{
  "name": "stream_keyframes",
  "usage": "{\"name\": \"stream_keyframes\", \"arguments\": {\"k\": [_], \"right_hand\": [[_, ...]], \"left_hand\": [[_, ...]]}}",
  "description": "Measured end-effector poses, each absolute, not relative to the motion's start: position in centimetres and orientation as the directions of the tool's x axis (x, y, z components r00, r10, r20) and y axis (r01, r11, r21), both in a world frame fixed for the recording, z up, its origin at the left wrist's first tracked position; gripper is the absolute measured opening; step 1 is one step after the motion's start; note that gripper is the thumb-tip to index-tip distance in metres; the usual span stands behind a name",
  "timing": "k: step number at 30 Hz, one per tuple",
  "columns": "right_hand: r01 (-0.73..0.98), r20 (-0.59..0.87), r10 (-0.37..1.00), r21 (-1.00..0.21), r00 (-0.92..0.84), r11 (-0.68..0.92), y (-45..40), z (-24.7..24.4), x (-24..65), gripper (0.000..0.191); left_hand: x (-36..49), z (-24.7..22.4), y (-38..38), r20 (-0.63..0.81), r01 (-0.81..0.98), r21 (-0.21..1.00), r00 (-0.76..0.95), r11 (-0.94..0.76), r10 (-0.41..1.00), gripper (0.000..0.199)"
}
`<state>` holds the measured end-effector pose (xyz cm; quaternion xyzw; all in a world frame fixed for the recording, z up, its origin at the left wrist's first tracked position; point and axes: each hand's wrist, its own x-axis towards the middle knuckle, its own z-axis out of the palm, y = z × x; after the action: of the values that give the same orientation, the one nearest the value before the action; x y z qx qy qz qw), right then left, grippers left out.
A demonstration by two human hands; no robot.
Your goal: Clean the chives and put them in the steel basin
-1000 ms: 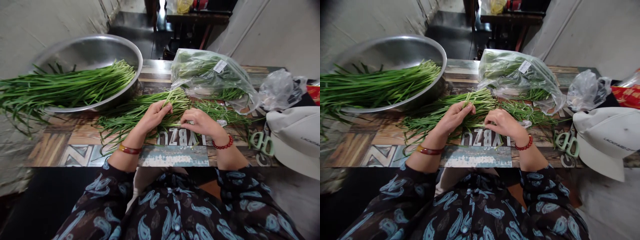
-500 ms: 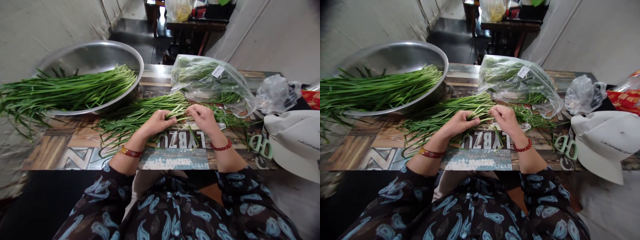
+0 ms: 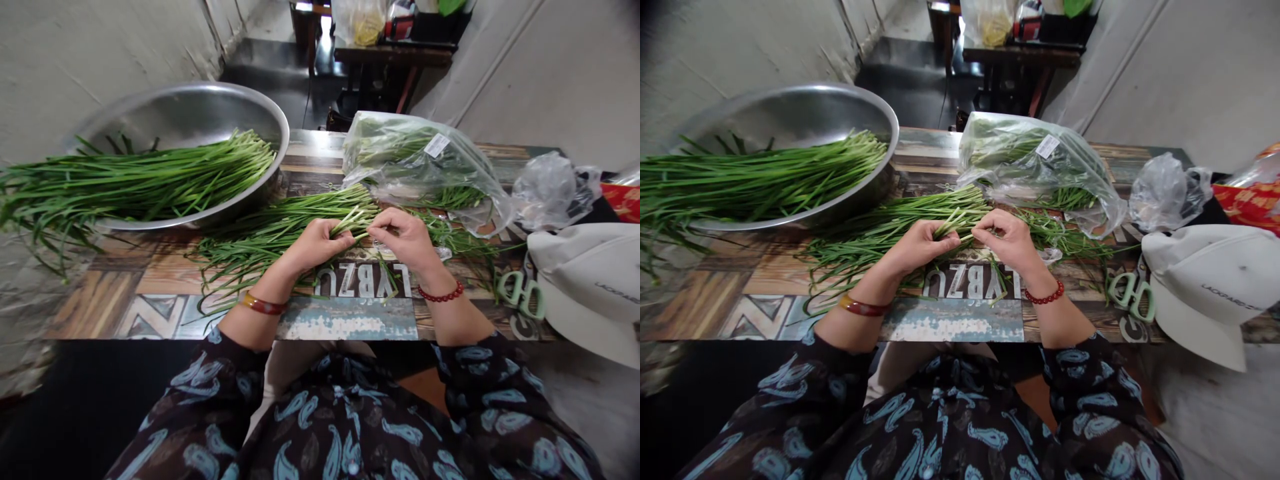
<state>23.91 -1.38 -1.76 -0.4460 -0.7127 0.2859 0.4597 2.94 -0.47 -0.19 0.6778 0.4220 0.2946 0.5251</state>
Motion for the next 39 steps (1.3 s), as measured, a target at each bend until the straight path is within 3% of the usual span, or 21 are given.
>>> {"name": "stream_keyframes", "arguments": {"k": [5,8,10,13,15,20,27,33,39], "right_hand": [[0.175,0.188,0.982,-0.967,-0.013,0.188,-1.1,-2.6,23.8,0.023],[0.091,0.195,0.972,-0.979,0.128,0.185,-0.8,-2.4,24.9,0.03],[0.213,0.269,0.946,-0.95,0.179,0.229,-0.6,-1.9,26.0,0.033],[0.499,0.365,0.927,-0.821,0.084,0.278,-0.6,-1.1,27.3,0.037],[0.578,0.37,0.929,-0.756,-0.014,0.309,-0.7,-0.8,27.6,0.033],[0.554,0.38,0.897,-0.707,-0.227,0.44,-1.0,-0.5,26.6,0.016],[0.569,0.48,0.802,-0.57,-0.355,0.593,-1.3,-1.2,24.8,0.026],[0.504,0.415,0.848,-0.683,-0.329,0.529,-1.3,-1.7,24.1,0.043],[0.487,0.366,0.92,-0.784,-0.138,0.385,-1.0,-1.5,24.8,0.043]], "left_hand": [[2.9,-0.3,-0.4,-0.046,0.263,0.961,0.471,-0.09,0.881,0.028],[2.8,-0.4,-0.3,-0.038,0.269,0.958,0.468,-0.101,0.883,0.029],[2.8,-0.5,-0.3,-0.034,0.279,0.954,0.462,-0.109,0.886,0.029],[2.7,-0.4,-0.3,-0.035,0.29,0.951,0.45,-0.108,0.892,0.029],[2.7,-0.3,-0.4,-0.038,0.281,0.954,0.445,-0.1,0.895,0.03],[2.7,-0.2,-0.4,-0.043,0.251,0.964,0.459,-0.083,0.887,0.033],[2.7,-0.3,-0.4,-0.024,0.256,0.959,0.512,-0.125,0.859,0.033],[2.7,-0.3,-0.3,0.012,0.256,0.949,0.549,-0.182,0.836,0.032],[2.1,0.2,0.0,0.114,0.222,0.938,0.531,-0.268,0.839,0.035]]}}
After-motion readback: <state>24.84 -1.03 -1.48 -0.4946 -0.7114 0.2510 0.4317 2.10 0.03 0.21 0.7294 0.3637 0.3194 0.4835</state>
